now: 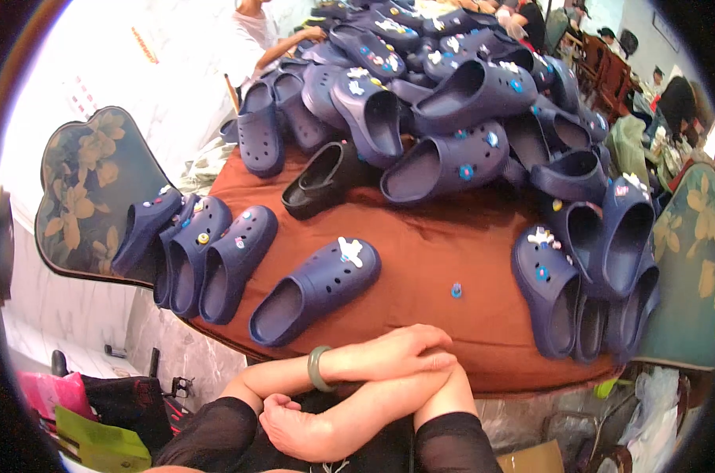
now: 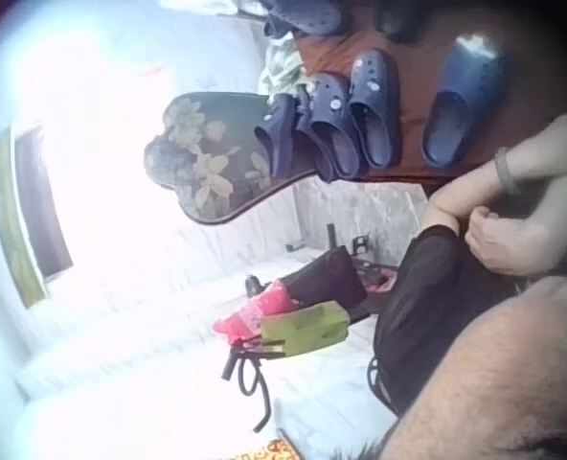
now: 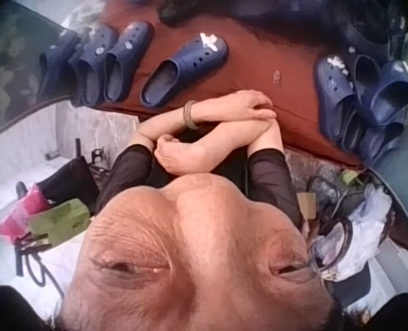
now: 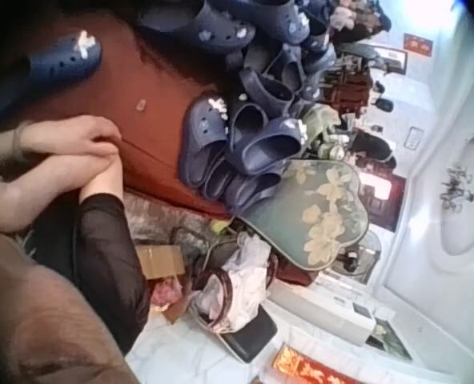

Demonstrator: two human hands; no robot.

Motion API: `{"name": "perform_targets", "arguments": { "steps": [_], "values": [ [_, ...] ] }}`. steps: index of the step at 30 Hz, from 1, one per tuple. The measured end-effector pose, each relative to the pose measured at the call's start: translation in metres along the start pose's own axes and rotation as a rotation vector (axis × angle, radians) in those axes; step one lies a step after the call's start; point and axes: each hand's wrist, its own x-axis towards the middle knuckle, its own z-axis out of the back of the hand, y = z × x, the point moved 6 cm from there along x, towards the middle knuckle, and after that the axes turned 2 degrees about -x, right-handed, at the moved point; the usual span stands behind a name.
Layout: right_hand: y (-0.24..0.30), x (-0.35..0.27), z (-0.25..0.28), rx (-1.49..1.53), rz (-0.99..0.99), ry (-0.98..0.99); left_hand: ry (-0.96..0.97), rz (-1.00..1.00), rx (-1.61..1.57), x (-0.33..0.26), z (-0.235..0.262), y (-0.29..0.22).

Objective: Attaching decorative charms to the holes of blue clog-style shoes.

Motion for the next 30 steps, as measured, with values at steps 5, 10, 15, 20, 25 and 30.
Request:
{"name": "perform_targets", "arguments": {
  "steps": [5,10,15,20,25,30],
  "values": [
    [0.0,-0.001,-0.001,0.014,0.019,0.083,0.08,0.203,-0.066,0.002,0.008,0.006],
    [0.005,-0.001,-0.002,0.02,0.063,0.082,0.11,0.156,-0.075,0.004,-0.001,0.008],
    [0.009,0.003,-0.007,0.02,0.068,0.117,0.119,0.252,-0.109,0.005,0.001,0.008],
    [0.016,0.01,-0.011,-0.022,0.036,0.11,0.067,0.159,0.011,-0.004,0.009,-0.004],
    [0.016,0.01,-0.011,0.016,0.077,0.118,0.199,0.273,-0.07,0.014,-0.003,0.016],
    [0.018,0.008,-0.009,0.013,0.057,0.12,0.095,0.264,-0.106,-0.003,0.002,0.008]
  ]
}}
